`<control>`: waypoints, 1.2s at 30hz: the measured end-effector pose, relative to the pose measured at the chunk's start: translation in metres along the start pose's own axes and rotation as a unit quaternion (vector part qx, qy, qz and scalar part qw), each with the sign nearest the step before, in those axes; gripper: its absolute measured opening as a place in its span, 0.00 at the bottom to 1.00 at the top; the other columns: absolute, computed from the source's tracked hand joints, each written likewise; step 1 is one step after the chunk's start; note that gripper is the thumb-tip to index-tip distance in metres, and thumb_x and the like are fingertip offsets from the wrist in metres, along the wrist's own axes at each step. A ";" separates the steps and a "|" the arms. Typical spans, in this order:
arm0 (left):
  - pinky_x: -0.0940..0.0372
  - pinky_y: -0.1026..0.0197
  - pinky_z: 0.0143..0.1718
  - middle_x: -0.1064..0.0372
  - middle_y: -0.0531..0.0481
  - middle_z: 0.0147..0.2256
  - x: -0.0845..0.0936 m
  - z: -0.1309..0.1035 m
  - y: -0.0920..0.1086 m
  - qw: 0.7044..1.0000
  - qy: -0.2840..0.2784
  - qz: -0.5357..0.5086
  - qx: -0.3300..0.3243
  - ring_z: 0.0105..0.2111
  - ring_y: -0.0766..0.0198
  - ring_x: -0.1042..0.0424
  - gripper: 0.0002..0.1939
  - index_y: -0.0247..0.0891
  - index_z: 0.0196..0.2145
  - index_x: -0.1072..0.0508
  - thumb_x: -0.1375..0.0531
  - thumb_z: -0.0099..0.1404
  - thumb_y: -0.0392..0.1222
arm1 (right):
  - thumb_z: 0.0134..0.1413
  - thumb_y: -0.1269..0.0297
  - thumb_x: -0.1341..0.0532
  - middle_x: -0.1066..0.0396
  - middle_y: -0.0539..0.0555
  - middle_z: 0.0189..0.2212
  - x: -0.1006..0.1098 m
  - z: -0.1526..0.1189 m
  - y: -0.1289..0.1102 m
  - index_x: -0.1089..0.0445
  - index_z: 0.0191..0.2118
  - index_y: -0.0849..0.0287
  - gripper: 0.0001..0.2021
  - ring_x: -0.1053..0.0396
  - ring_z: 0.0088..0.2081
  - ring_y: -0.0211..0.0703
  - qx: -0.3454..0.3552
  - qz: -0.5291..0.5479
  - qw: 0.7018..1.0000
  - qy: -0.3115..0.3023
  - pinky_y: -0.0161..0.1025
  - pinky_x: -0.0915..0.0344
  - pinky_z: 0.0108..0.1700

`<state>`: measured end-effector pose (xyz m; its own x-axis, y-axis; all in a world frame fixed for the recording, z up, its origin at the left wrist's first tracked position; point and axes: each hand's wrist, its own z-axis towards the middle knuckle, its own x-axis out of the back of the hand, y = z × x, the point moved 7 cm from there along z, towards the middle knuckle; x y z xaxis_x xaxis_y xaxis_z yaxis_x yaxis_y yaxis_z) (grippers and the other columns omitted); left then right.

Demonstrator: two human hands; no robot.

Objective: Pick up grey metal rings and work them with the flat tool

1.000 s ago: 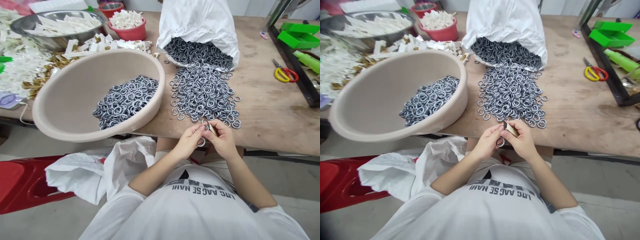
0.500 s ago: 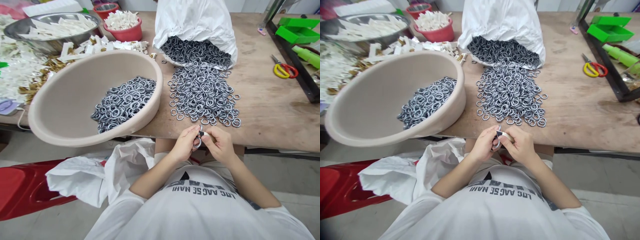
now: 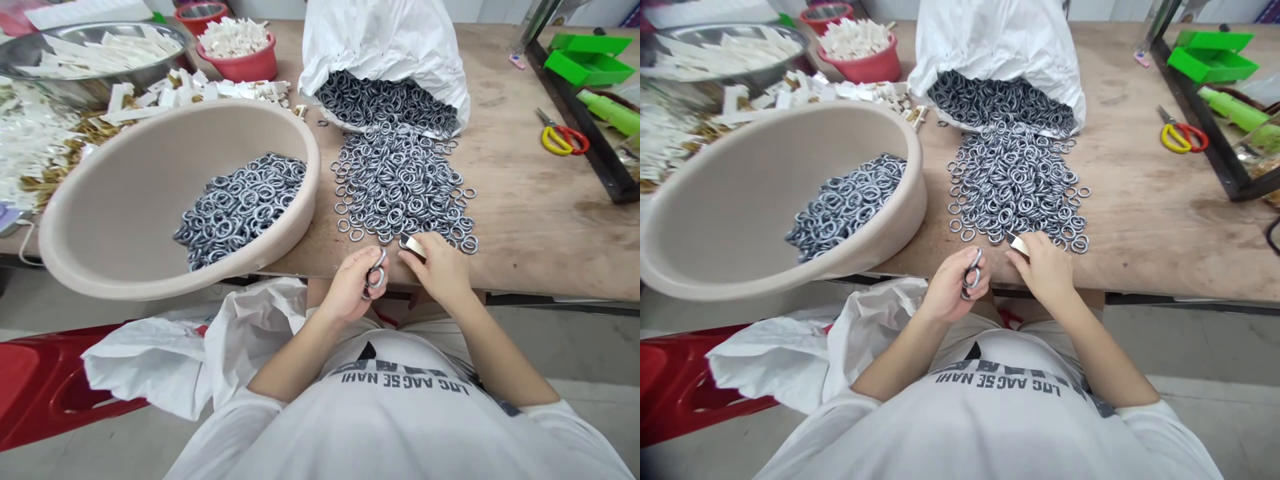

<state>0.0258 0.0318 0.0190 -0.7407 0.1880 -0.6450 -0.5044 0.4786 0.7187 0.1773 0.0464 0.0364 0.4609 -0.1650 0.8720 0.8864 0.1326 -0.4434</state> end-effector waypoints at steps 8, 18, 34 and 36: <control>0.46 0.71 0.13 0.37 0.55 0.25 0.014 0.006 0.003 0.999 0.042 -0.025 -0.010 0.21 0.69 0.35 0.09 0.39 0.37 0.30 0.38 0.59 0.44 | 0.66 0.59 0.43 0.31 0.55 0.36 0.002 0.002 0.003 0.30 0.38 0.56 0.08 0.33 0.38 0.46 -0.008 0.170 0.985 0.015 0.40 0.40 0.37; 0.50 0.71 0.15 0.42 0.60 0.20 0.000 0.007 -0.012 0.981 0.061 0.158 -0.097 0.16 0.75 0.45 0.19 0.39 0.35 0.32 0.33 0.61 0.57 | 0.58 0.44 0.37 0.40 0.45 0.26 -0.029 -0.029 -0.017 0.37 0.37 0.54 0.18 0.48 0.20 0.31 -0.165 0.627 0.757 -0.078 0.31 0.53 0.19; 0.57 0.72 0.14 0.51 0.61 0.20 -0.008 0.007 -0.019 0.999 0.006 0.050 -0.004 0.14 0.78 0.53 0.22 0.37 0.29 0.37 0.35 0.63 0.57 | 0.65 0.48 0.41 0.31 0.51 0.30 0.011 -0.029 -0.018 0.29 0.40 0.55 0.14 0.34 0.32 0.42 0.032 0.374 0.926 0.037 0.40 0.39 0.35; 0.58 0.73 0.14 0.52 0.62 0.19 -0.007 0.007 -0.018 0.999 0.013 0.042 0.000 0.14 0.78 0.53 0.22 0.37 0.29 0.37 0.35 0.63 0.57 | 0.66 0.52 0.41 0.32 0.51 0.28 0.017 -0.034 -0.024 0.30 0.35 0.55 0.13 0.36 0.31 0.41 0.092 0.297 0.950 0.038 0.40 0.41 0.35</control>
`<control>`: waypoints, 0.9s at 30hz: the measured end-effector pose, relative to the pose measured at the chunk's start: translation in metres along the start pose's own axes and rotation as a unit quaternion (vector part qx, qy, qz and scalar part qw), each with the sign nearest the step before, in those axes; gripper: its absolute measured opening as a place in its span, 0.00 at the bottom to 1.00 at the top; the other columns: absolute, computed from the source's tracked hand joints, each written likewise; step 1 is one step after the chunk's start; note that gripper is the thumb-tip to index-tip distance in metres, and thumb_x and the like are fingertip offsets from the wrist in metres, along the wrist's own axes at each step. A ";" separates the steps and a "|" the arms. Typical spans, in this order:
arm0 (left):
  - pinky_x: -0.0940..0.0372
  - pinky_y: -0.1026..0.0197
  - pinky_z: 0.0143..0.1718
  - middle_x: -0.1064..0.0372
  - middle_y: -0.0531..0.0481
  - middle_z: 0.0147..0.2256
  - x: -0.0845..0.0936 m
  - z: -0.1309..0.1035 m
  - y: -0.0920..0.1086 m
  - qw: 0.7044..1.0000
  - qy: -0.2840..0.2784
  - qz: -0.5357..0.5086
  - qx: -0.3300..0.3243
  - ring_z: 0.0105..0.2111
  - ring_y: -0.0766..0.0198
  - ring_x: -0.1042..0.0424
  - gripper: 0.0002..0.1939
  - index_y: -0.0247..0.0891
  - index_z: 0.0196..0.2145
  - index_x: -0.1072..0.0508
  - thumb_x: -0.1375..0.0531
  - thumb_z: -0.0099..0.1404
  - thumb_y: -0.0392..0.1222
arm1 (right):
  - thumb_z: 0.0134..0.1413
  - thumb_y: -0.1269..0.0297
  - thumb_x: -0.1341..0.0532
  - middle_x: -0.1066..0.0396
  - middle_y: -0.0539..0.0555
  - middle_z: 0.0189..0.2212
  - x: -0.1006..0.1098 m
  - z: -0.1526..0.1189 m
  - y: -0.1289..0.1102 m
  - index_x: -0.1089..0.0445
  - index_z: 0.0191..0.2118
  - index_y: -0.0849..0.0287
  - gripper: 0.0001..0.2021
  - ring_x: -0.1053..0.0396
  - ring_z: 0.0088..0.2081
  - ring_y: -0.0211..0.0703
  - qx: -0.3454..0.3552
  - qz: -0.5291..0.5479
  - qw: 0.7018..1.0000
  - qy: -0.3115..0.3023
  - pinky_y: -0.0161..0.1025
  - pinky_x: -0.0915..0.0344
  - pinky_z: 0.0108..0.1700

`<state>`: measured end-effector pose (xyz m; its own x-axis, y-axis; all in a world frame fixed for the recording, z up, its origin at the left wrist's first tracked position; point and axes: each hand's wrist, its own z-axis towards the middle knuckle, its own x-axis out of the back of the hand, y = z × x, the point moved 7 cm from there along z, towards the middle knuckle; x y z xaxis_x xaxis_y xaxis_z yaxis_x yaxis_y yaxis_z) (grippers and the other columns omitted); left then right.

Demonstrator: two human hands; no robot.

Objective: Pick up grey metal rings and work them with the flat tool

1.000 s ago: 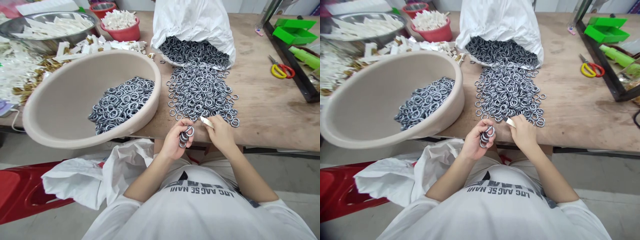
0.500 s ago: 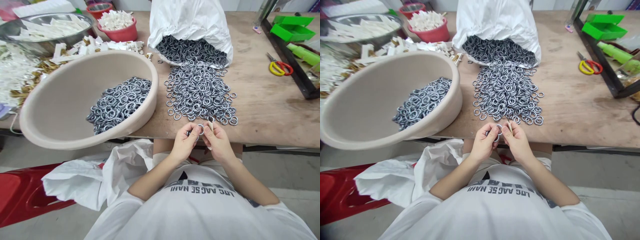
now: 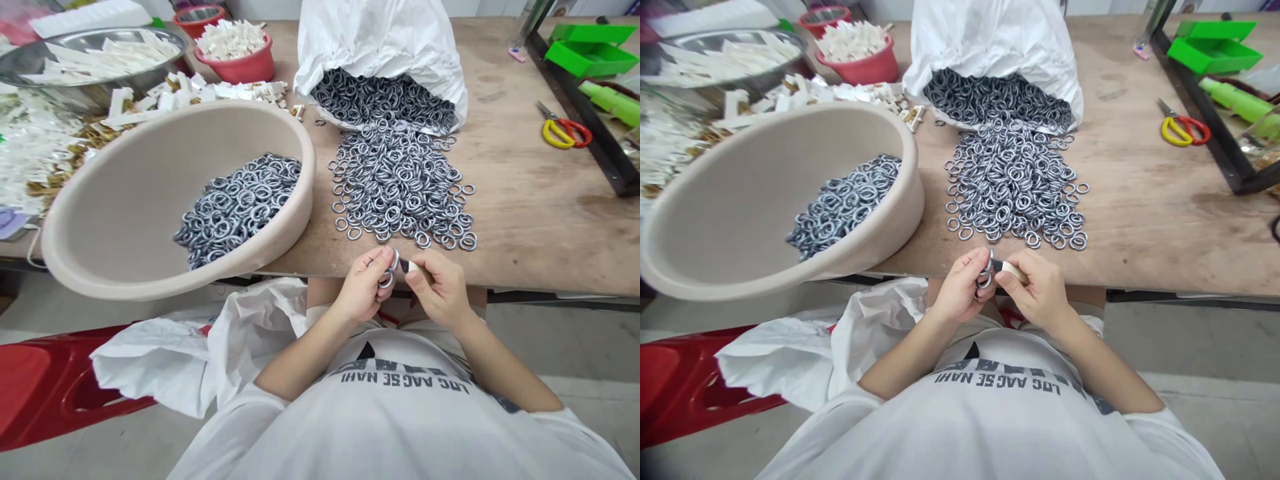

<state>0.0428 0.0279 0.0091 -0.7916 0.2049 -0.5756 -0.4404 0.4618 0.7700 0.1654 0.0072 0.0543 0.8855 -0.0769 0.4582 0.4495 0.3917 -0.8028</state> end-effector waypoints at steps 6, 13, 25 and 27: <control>0.57 0.74 0.14 0.51 0.62 0.19 0.002 0.001 -0.001 1.000 0.015 -0.006 0.014 0.14 0.78 0.52 0.23 0.37 0.28 0.38 0.33 0.61 0.57 | 0.67 0.54 0.42 0.32 0.51 0.27 -0.005 -0.006 -0.006 0.31 0.32 0.56 0.13 0.36 0.30 0.40 0.025 -0.070 0.997 -0.034 0.39 0.44 0.34; 0.58 0.72 0.14 0.49 0.61 0.18 -0.007 -0.009 -0.009 0.997 -0.063 0.020 0.028 0.13 0.78 0.52 0.22 0.36 0.27 0.36 0.35 0.63 0.56 | 0.69 0.51 0.46 0.32 0.50 0.25 0.009 0.005 0.019 0.31 0.32 0.56 0.18 0.35 0.28 0.40 -0.060 -0.088 0.994 0.007 0.38 0.43 0.33; 0.49 0.73 0.14 0.37 0.55 0.28 0.010 -0.004 0.015 0.977 -0.015 -0.208 0.047 0.18 0.76 0.44 0.10 0.35 0.28 0.34 0.38 0.63 0.42 | 0.65 0.58 0.41 0.27 0.57 0.40 0.014 0.025 0.049 0.27 0.42 0.56 0.09 0.30 0.39 0.50 -0.132 -0.355 0.925 -0.019 0.41 0.44 0.36; 0.48 0.73 0.13 0.32 0.51 0.33 0.011 -0.004 0.015 0.974 -0.010 -0.218 0.055 0.18 0.76 0.43 0.09 0.35 0.27 0.34 0.41 0.63 0.41 | 0.65 0.58 0.41 0.27 0.56 0.39 0.019 0.025 0.050 0.27 0.39 0.56 0.09 0.30 0.40 0.49 -0.126 -0.320 0.939 0.002 0.41 0.43 0.38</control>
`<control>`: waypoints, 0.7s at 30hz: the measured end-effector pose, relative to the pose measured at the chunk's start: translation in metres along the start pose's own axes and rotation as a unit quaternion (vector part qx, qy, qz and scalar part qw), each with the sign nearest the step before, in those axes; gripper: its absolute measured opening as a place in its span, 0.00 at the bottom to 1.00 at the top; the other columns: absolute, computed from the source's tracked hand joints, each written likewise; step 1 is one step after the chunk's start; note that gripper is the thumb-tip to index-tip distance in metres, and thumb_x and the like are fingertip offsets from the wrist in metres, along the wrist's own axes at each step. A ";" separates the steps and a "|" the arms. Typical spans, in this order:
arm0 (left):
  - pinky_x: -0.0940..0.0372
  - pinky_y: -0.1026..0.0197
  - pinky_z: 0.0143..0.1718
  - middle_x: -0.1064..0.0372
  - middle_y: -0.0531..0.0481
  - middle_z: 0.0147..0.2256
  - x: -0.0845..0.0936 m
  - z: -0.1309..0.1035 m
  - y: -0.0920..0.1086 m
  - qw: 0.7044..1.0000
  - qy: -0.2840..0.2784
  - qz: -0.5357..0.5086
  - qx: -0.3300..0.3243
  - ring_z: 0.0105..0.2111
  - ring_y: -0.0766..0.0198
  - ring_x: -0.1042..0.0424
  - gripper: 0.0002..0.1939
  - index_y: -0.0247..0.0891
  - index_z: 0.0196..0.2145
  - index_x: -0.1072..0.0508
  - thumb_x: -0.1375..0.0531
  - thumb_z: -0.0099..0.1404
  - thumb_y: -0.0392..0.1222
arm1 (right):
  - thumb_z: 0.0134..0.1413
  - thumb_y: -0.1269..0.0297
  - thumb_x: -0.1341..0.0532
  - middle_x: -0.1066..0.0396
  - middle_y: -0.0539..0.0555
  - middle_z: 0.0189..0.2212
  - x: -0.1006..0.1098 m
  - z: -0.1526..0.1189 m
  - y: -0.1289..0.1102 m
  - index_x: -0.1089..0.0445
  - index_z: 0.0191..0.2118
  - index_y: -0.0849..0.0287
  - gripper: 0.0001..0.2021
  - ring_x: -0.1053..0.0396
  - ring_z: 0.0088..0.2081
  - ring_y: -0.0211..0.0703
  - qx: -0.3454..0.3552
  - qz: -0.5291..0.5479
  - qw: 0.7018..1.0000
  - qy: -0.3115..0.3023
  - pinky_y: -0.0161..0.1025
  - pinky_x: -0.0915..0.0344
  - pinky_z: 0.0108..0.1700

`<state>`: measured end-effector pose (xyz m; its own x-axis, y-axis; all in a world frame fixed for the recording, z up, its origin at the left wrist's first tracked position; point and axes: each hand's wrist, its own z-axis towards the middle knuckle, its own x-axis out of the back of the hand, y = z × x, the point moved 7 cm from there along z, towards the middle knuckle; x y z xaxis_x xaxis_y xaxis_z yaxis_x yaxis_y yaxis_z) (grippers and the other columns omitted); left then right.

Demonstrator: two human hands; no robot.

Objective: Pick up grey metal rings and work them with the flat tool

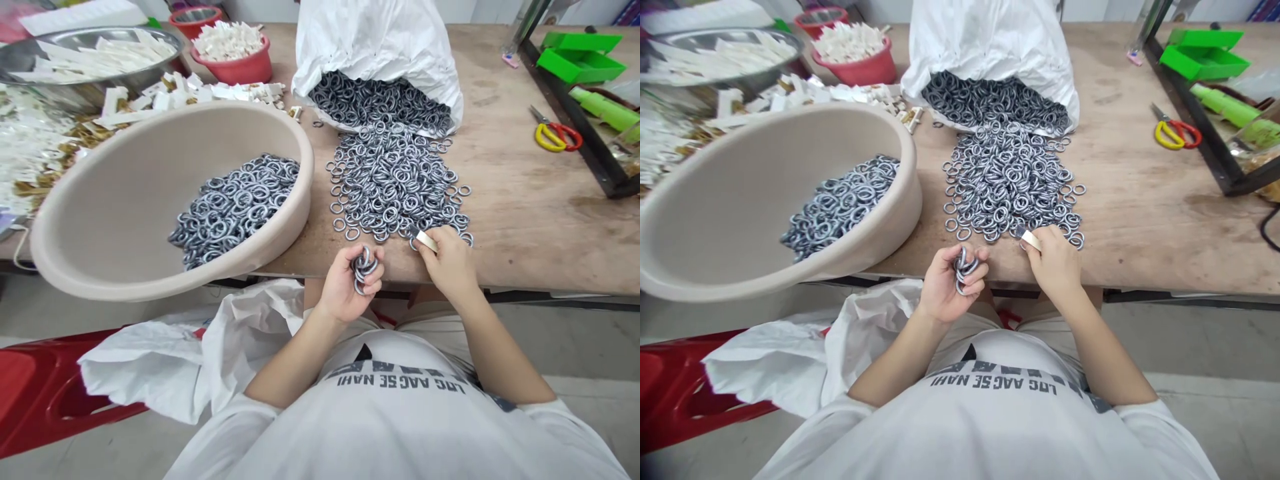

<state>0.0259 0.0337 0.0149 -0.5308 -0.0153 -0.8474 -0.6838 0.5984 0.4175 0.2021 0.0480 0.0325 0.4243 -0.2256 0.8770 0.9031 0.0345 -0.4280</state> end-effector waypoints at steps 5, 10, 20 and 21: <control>0.50 0.73 0.12 0.29 0.49 0.29 0.003 0.006 -0.002 0.999 0.036 0.007 -0.006 0.17 0.74 0.40 0.08 0.35 0.27 0.34 0.43 0.63 0.40 | 0.62 0.60 0.38 0.28 0.53 0.35 0.007 -0.002 0.006 0.27 0.36 0.57 0.07 0.32 0.38 0.46 -0.009 0.138 0.990 0.041 0.41 0.41 0.40; 0.48 0.72 0.12 0.31 0.51 0.23 -0.001 0.011 -0.003 0.997 0.043 0.051 -0.043 0.17 0.69 0.36 0.05 0.37 0.30 0.34 0.41 0.57 0.40 | 0.59 0.53 0.36 0.32 0.48 0.29 -0.008 -0.013 -0.003 0.28 0.36 0.56 0.11 0.39 0.26 0.35 -0.085 0.481 0.872 -0.026 0.35 0.41 0.29; 0.53 0.74 0.12 0.33 0.57 0.23 -0.015 0.012 -0.008 0.971 0.056 0.203 -0.116 0.15 0.75 0.39 0.19 0.38 0.31 0.37 0.33 0.61 0.52 | 0.55 0.55 0.31 0.32 0.45 0.27 -0.026 -0.029 -0.027 0.28 0.39 0.56 0.12 0.42 0.19 0.27 -0.157 0.678 0.714 -0.080 0.27 0.52 0.17; 0.52 0.74 0.13 0.33 0.58 0.23 -0.015 0.012 -0.009 0.967 0.052 0.218 -0.124 0.15 0.75 0.39 0.18 0.38 0.33 0.35 0.32 0.60 0.51 | 0.55 0.55 0.31 0.33 0.44 0.26 -0.026 -0.029 -0.028 0.28 0.39 0.56 0.12 0.43 0.19 0.27 -0.158 0.681 0.711 -0.075 0.27 0.52 0.17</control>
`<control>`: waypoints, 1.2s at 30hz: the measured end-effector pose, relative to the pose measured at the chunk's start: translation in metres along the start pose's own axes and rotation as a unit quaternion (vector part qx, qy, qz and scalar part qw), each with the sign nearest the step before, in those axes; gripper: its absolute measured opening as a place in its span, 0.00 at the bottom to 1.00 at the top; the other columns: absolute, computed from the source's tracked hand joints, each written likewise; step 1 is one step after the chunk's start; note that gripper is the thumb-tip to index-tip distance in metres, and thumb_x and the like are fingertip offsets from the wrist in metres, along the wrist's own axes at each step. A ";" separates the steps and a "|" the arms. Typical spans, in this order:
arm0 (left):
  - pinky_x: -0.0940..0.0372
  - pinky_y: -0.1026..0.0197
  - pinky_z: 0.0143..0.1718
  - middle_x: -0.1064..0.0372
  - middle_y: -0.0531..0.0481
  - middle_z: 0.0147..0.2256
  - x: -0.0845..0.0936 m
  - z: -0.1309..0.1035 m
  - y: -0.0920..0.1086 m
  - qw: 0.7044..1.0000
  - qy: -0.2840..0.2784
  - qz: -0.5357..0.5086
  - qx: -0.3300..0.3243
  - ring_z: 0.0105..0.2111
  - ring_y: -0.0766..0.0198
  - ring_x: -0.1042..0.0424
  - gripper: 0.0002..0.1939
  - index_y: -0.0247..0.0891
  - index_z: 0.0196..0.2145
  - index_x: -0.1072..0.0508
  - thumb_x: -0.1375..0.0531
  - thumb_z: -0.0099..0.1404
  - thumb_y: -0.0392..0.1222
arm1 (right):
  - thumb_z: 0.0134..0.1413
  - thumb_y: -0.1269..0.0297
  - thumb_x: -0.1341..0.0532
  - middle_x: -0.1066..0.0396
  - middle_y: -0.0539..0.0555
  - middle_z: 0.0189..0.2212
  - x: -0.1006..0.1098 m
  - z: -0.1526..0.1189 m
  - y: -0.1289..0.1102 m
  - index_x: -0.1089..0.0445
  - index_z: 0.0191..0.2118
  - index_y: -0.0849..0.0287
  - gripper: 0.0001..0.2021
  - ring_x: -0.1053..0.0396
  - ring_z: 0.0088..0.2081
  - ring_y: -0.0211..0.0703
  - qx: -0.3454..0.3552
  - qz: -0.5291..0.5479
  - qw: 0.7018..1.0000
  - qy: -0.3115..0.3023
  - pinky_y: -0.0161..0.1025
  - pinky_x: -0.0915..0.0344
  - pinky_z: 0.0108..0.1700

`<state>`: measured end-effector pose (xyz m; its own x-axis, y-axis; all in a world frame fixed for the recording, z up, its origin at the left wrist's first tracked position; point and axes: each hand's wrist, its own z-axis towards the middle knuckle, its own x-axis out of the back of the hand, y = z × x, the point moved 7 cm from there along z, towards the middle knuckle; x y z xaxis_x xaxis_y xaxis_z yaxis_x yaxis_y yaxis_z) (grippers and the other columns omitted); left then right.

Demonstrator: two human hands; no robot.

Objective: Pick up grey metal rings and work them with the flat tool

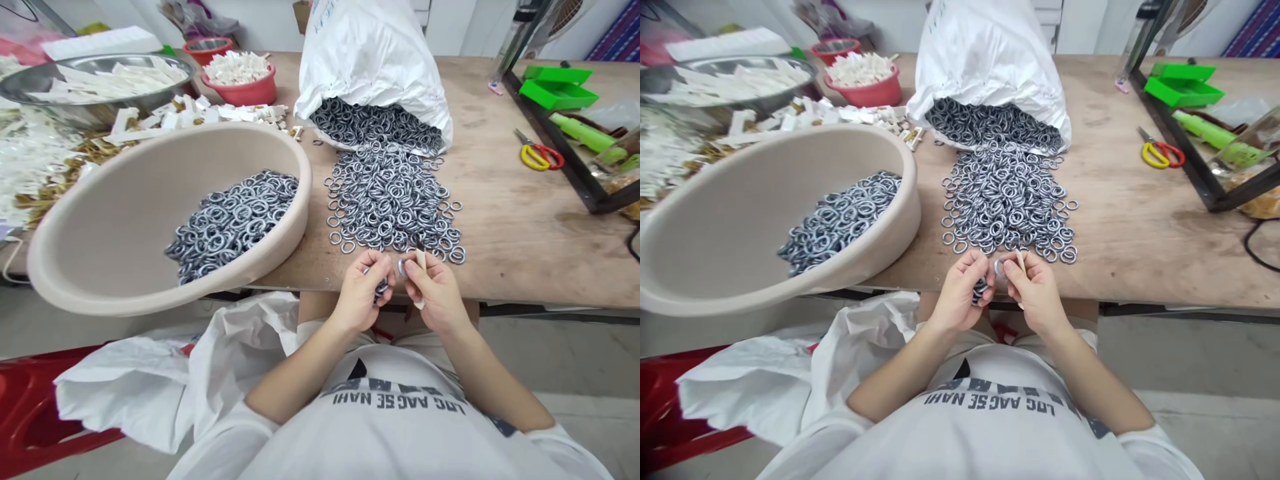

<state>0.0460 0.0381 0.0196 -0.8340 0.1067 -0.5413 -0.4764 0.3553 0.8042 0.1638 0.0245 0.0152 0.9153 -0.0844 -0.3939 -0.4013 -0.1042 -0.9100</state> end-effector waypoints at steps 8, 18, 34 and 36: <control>0.47 0.73 0.17 0.35 0.56 0.23 0.001 0.004 -0.013 1.000 0.004 0.012 -0.027 0.20 0.75 0.40 0.21 0.35 0.45 0.25 0.31 0.60 0.51 | 0.60 0.57 0.34 0.34 0.44 0.26 -0.006 -0.001 0.005 0.30 0.39 0.55 0.09 0.42 0.20 0.29 0.072 -0.013 0.996 0.059 0.28 0.44 0.19; 0.53 0.73 0.16 0.37 0.57 0.23 -0.003 0.001 -0.013 0.999 -0.021 0.003 0.040 0.16 0.78 0.43 0.22 0.35 0.32 0.33 0.30 0.58 0.55 | 0.66 0.53 0.41 0.27 0.54 0.41 -0.005 -0.007 -0.012 0.27 0.50 0.52 0.14 0.29 0.44 0.44 0.172 -0.209 0.962 0.037 0.43 0.28 0.47; 0.54 0.74 0.16 0.42 0.58 0.22 -0.011 0.000 0.003 0.996 -0.069 -0.007 0.047 0.16 0.79 0.49 0.19 0.35 0.31 0.34 0.34 0.63 0.54 | 0.66 0.54 0.41 0.25 0.52 0.35 -0.006 -0.008 -0.049 0.26 0.43 0.54 0.11 0.29 0.37 0.43 0.237 -0.340 0.910 -0.023 0.41 0.34 0.41; 0.53 0.73 0.15 0.42 0.58 0.22 -0.012 -0.001 0.007 0.997 -0.071 -0.013 0.039 0.16 0.78 0.48 0.20 0.35 0.31 0.34 0.33 0.62 0.54 | 0.65 0.55 0.41 0.27 0.52 0.31 -0.011 -0.014 -0.053 0.26 0.39 0.55 0.10 0.31 0.34 0.43 0.262 -0.405 0.875 -0.051 0.41 0.36 0.38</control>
<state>0.0525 0.0386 0.0313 -0.7712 0.2238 -0.5960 -0.4700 0.4312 0.7701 0.1746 0.0165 0.0691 0.9010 -0.1004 0.4220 0.4266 0.3813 -0.8201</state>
